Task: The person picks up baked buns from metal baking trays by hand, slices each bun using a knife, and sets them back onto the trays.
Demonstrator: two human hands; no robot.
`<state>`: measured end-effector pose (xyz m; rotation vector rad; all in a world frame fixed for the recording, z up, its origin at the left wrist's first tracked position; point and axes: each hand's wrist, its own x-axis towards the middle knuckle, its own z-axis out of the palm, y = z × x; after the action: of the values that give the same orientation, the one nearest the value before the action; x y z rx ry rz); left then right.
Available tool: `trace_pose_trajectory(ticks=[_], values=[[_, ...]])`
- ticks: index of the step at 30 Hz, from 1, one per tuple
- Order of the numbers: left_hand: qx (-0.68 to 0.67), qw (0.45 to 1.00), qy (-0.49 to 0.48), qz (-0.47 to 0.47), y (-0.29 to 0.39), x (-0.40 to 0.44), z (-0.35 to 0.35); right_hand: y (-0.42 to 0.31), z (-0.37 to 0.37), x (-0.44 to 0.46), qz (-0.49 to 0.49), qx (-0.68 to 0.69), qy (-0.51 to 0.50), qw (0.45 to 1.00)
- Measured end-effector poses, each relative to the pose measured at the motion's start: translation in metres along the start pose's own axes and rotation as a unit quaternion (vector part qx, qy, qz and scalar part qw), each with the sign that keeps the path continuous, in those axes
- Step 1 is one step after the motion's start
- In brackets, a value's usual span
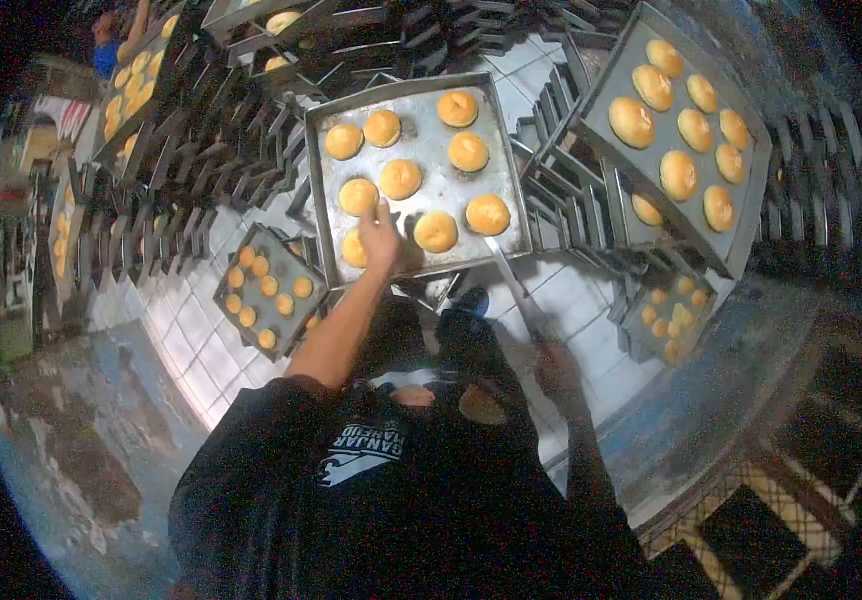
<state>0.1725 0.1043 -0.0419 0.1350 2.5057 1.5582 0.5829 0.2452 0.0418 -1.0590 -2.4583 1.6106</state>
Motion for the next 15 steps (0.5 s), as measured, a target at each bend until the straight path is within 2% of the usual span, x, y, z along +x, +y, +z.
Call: trace_pose_trajectory(ticks=[1,3,4,5,6,7,8,9,10,11,12,13,15], values=[[-0.002,1.0,0.01,-0.003,0.003,0.004,-0.016,0.001,-0.006,0.002,0.027,0.01,-0.009,1.0],[0.21,0.957,0.159,0.118,-0.014,0.006,-0.056,-0.007,-0.009,0.013,0.052,0.018,-0.03,0.998],[0.217,0.955,0.168,0.108,-0.025,0.003,-0.07,-0.019,-0.004,0.029,0.12,0.05,-0.031,0.991],[0.274,0.946,0.174,0.03,-0.046,0.006,-0.082,-0.032,0.002,0.048,0.18,0.078,-0.035,0.98],[0.325,0.926,0.186,-0.05,-0.071,0.012,-0.099,-0.036,0.014,0.067,0.024,0.003,-0.022,0.999],[0.3,0.938,0.143,-0.095,-0.118,0.014,-0.105,-0.049,0.025,0.08,0.003,0.003,-0.048,0.999],[0.267,0.948,0.101,-0.14,-0.153,0.015,-0.108,-0.072,0.031,0.092,0.059,0.057,-0.057,0.995],[0.185,0.959,-0.029,-0.214,-0.165,0.016,-0.114,-0.098,0.033,0.101,0.118,0.104,-0.063,0.986],[0.114,0.936,-0.155,-0.295,-0.177,0.017,-0.121,-0.129,0.035,0.104,0.068,0.091,-0.069,0.991],[0.045,0.942,-0.087,-0.322,-0.169,0.009,-0.115,-0.119,0.042,0.112,0.039,0.065,-0.061,0.995],[0.157,0.968,-0.048,-0.188,-0.17,0.003,-0.112,-0.134,0.045,0.114,0.064,0.097,-0.071,0.991],[0.14,0.969,-0.035,-0.199,-0.168,-0.003,-0.115,-0.15,0.051,0.114,0.092,0.126,-0.08,0.985],[0.116,0.964,-0.007,-0.239,-0.174,-0.014,-0.116,-0.161,0.064,0.113,0.084,0.08,-0.084,0.99]])
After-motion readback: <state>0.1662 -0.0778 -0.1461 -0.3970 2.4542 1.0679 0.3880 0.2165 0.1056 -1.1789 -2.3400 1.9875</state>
